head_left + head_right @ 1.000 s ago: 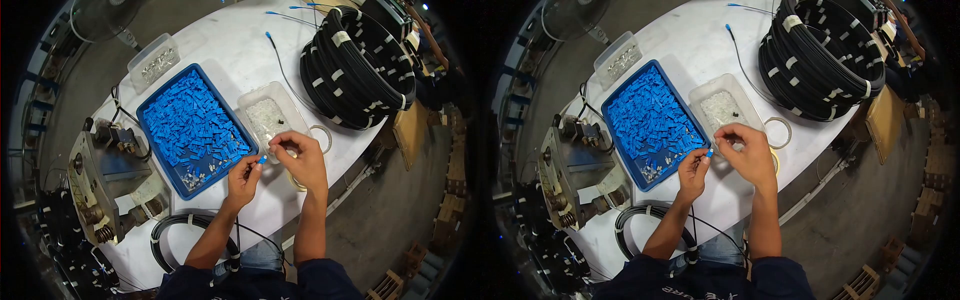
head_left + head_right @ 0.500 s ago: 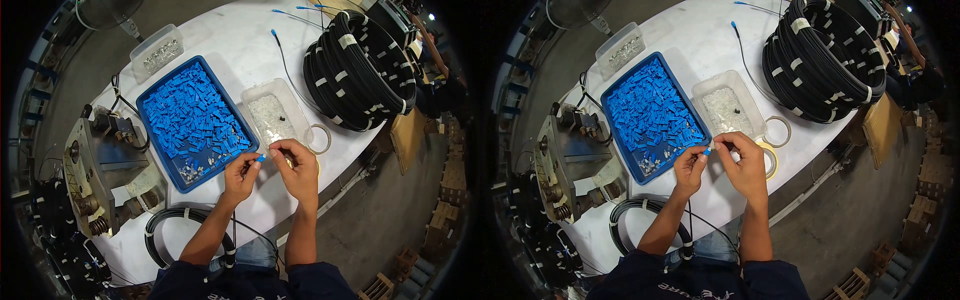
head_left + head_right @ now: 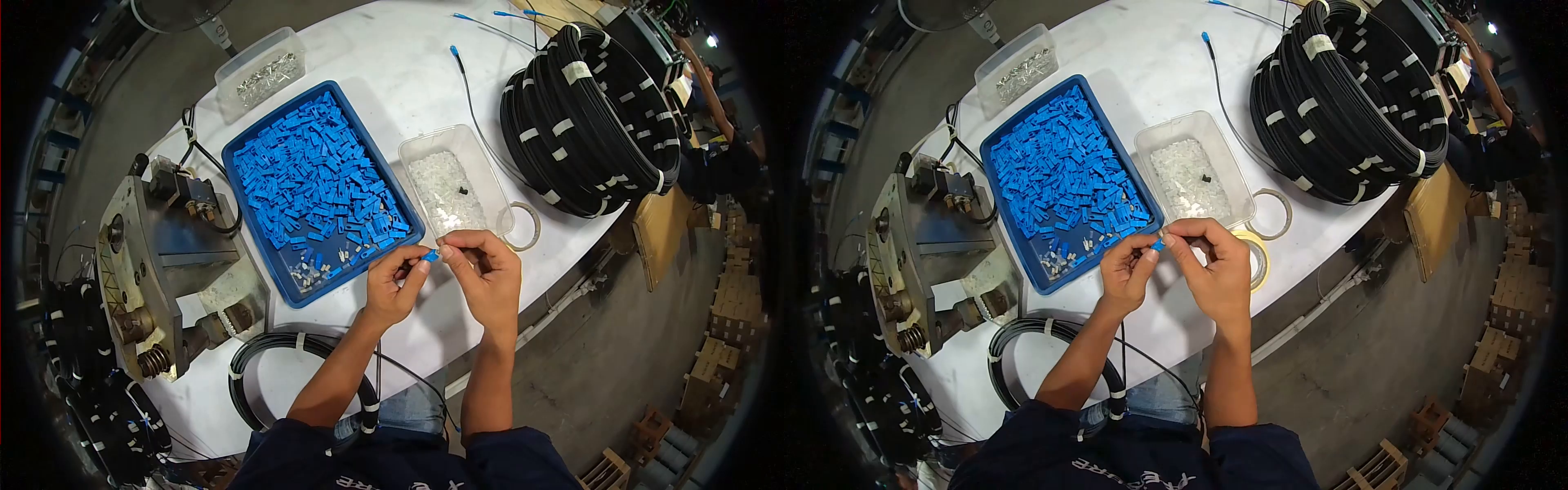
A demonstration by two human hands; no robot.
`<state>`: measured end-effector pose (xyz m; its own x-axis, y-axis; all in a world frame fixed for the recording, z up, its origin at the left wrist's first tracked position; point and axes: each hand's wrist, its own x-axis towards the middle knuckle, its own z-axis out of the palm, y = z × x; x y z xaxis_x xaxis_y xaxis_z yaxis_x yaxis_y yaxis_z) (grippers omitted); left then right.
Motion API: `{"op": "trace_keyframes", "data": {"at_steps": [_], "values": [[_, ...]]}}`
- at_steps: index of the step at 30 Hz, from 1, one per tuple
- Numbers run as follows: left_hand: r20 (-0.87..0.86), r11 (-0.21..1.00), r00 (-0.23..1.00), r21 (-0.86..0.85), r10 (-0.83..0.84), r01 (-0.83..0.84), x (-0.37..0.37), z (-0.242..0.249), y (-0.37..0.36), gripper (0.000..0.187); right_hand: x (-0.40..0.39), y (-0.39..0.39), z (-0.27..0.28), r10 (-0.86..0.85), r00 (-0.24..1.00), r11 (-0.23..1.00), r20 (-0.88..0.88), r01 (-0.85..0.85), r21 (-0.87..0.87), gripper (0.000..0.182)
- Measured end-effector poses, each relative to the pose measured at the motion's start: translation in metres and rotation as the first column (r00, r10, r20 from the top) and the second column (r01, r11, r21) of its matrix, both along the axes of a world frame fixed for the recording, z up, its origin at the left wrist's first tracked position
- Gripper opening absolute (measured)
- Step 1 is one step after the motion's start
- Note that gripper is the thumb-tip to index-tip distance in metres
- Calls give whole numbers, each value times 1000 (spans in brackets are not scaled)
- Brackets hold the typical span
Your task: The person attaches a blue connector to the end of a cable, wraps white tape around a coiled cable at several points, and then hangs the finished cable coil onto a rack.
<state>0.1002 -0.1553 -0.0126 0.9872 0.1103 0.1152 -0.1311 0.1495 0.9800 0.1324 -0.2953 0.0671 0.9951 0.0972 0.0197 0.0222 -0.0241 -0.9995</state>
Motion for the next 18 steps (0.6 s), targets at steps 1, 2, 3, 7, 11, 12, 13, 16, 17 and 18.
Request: {"op": "trace_keyframes", "data": {"at_steps": [1,2,3,7,11,12,13,16,17,18], "values": [[10,1000,1000,12,9,-9,0,-1,0,14,-1,2,-2,-22,1000,993,-6,22,118,17],[20,1000,1000,26,17,-17,0,-1,0,14,-2,2,-3,-21,1000,993,-6,22,117,17],[19,1000,1000,26,17,-18,0,0,0,14,-2,2,-5,-16,1000,992,27,12,127,16],[28,1000,999,10,23,-23,0,3,0,14,-5,7,-12,-41,995,972,96,18,233,14],[20,1000,1000,15,2,-2,0,1,1,15,-8,11,-3,-140,987,962,-76,154,227,14],[20,1000,1000,15,2,-3,0,1,1,15,-9,9,-8,-103,993,969,-60,114,221,15],[36,1000,999,15,11,-11,0,0,0,15,-9,8,-11,-65,997,974,-44,73,215,16],[58,999,998,41,20,-23,1,4,1,14,-12,12,-12,-90,991,946,-99,116,304,17],[65,997,998,67,18,-23,1,5,2,14,-12,12,-12,-90,991,946,-99,117,303,17],[65,997,998,67,18,-22,1,5,2,14,-13,12,-11,-91,988,941,-124,126,316,17]]}}
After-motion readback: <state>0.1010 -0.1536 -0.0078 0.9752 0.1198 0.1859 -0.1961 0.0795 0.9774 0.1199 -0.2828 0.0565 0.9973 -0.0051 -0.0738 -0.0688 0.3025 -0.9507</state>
